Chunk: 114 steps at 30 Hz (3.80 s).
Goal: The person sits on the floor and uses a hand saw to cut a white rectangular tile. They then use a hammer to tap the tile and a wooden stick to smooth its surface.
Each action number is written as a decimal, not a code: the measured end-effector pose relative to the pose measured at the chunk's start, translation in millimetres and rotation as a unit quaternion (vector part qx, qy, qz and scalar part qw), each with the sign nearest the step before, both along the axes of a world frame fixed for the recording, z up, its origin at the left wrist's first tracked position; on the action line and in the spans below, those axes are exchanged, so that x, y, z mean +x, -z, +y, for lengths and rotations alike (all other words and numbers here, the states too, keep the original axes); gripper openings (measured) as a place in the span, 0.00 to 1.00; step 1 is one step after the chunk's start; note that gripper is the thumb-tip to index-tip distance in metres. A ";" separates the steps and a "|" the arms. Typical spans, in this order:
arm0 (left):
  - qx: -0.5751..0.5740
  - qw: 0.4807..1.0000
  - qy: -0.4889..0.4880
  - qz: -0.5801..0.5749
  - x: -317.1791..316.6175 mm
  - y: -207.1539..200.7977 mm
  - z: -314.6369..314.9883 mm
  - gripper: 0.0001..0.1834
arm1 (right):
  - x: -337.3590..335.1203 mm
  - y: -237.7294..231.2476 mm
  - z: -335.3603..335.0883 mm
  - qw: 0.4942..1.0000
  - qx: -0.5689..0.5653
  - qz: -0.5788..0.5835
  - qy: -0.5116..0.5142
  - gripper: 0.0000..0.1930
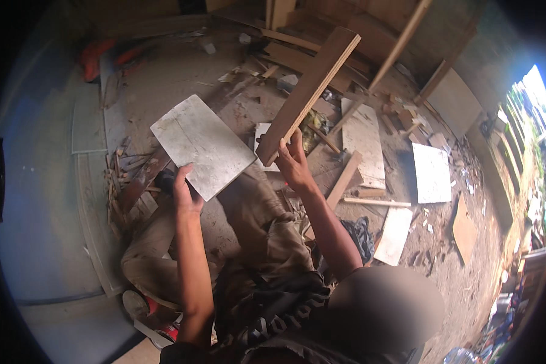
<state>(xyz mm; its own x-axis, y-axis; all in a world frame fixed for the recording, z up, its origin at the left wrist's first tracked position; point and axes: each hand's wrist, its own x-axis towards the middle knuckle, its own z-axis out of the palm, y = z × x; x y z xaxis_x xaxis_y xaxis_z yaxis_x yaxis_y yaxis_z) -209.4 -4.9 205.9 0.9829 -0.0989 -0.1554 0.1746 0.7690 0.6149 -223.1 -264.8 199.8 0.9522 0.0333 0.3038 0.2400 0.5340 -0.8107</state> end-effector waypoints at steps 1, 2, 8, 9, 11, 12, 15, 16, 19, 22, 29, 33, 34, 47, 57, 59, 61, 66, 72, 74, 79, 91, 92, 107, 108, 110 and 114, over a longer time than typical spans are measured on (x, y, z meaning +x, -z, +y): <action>0.024 1.000 -0.006 -0.009 -5.5 -9.3 8.7 0.32 | 9.4 -3.8 8.7 1.000 -0.005 0.000 0.004 0.31; 0.049 0.999 -0.012 -0.018 -9.1 -13.8 16.9 0.32 | 17.2 -6.5 17.8 1.000 -0.009 -0.001 0.008 0.32; 0.058 0.995 -0.078 0.013 -19.7 8.6 68.8 0.33 | 37.2 2.7 59.5 0.991 -0.134 -0.002 -0.025 0.36; 0.062 0.994 -0.086 0.030 -21.9 12.3 75.7 0.33 | 37.0 -0.3 59.8 0.984 -0.164 0.036 -0.055 0.35; 0.103 0.989 -0.101 0.034 -29.2 18.4 92.5 0.32 | 34.7 9.6 73.5 0.978 -0.176 0.076 -0.080 0.34; 0.121 0.987 -0.105 0.033 -31.0 17.8 96.9 0.32 | 34.3 11.5 76.9 0.975 -0.184 0.094 -0.088 0.33; 0.112 0.986 -0.108 0.050 -35.5 24.5 99.3 0.29 | 42.6 39.2 65.1 0.964 -0.238 0.036 -0.115 0.32; 0.115 0.986 -0.108 0.052 -36.7 26.2 99.0 0.29 | 42.6 44.4 63.7 0.966 -0.222 0.008 -0.130 0.33; 0.142 0.982 -0.106 0.060 -39.1 38.2 90.6 0.27 | 39.5 57.3 66.9 0.939 -0.298 -0.048 -0.167 0.35; 0.181 0.975 -0.104 0.070 -41.5 46.6 73.9 0.25 | 27.6 63.6 72.2 0.932 -0.308 -0.034 -0.187 0.36; 0.210 0.972 -0.070 0.072 -39.2 53.2 61.4 0.29 | 21.6 72.4 52.1 0.932 -0.277 0.009 -0.234 0.34; 0.254 0.962 -0.080 0.055 -33.6 50.0 55.8 0.28 | 24.4 71.0 54.7 0.920 -0.343 -0.013 -0.192 0.32; 0.262 0.960 -0.079 0.055 -32.5 49.3 56.6 0.28 | 23.9 71.4 56.4 0.913 -0.370 -0.023 -0.170 0.32; 0.244 0.961 -0.120 0.055 -20.3 52.8 60.8 0.28 | 19.7 61.1 65.0 0.943 -0.269 0.143 -0.131 0.23; 0.258 0.957 -0.124 0.054 -20.8 50.9 63.3 0.27 | 21.9 64.6 66.6 0.950 -0.253 0.130 -0.129 0.20; 0.263 0.954 -0.125 0.064 -21.0 51.6 62.0 0.27 | 21.3 63.6 65.6 0.947 -0.263 0.130 -0.133 0.19; 0.263 0.953 -0.129 0.070 -21.2 54.1 62.3 0.27 | 20.2 57.4 67.4 0.942 -0.267 0.152 -0.132 0.18; 0.258 0.954 -0.135 0.070 -19.5 65.0 63.9 0.26 | 19.4 57.1 67.3 0.943 -0.272 0.145 -0.124 0.18; 0.271 0.947 -0.128 0.115 -13.9 61.7 66.5 0.25 | 22.1 60.3 63.1 0.929 -0.275 0.190 -0.162 0.26; 0.258 0.952 -0.118 0.118 -13.5 54.6 65.5 0.24 | 23.3 61.2 62.5 0.928 -0.271 0.200 -0.161 0.24; 0.257 0.954 -0.111 0.107 -12.4 51.9 64.5 0.24 | 23.9 65.6 64.1 0.929 -0.249 0.212 -0.173 0.20; 0.423 0.877 -0.205 0.095 -21.4 54.8 37.1 0.29 | 25.3 89.4 75.0 0.909 -0.245 0.309 -0.136 0.12; 0.435 0.870 -0.207 0.100 -21.4 56.5 35.5 0.30 | 26.6 93.7 74.8 0.905 -0.250 0.319 -0.132 0.12; 0.490 0.808 -0.326 0.016 -27.1 72.3 -22.2 0.35 | 45.1 149.3 144.2 0.914 -0.226 0.285 0.183 0.22; 0.476 0.814 -0.334 0.005 -30.8 73.1 -22.9 0.36 | 42.0 151.4 151.5 0.920 -0.215 0.277 0.178 0.22; 0.485 0.802 -0.347 -0.009 -34.8 77.9 -21.0 0.35 | 38.4 154.8 163.5 0.931 -0.194 0.262 0.166 0.22; 0.481 0.801 -0.355 0.011 -46.8 93.6 -22.2 0.36 | 37.8 179.7 170.5 0.941 -0.178 0.225 0.177 0.24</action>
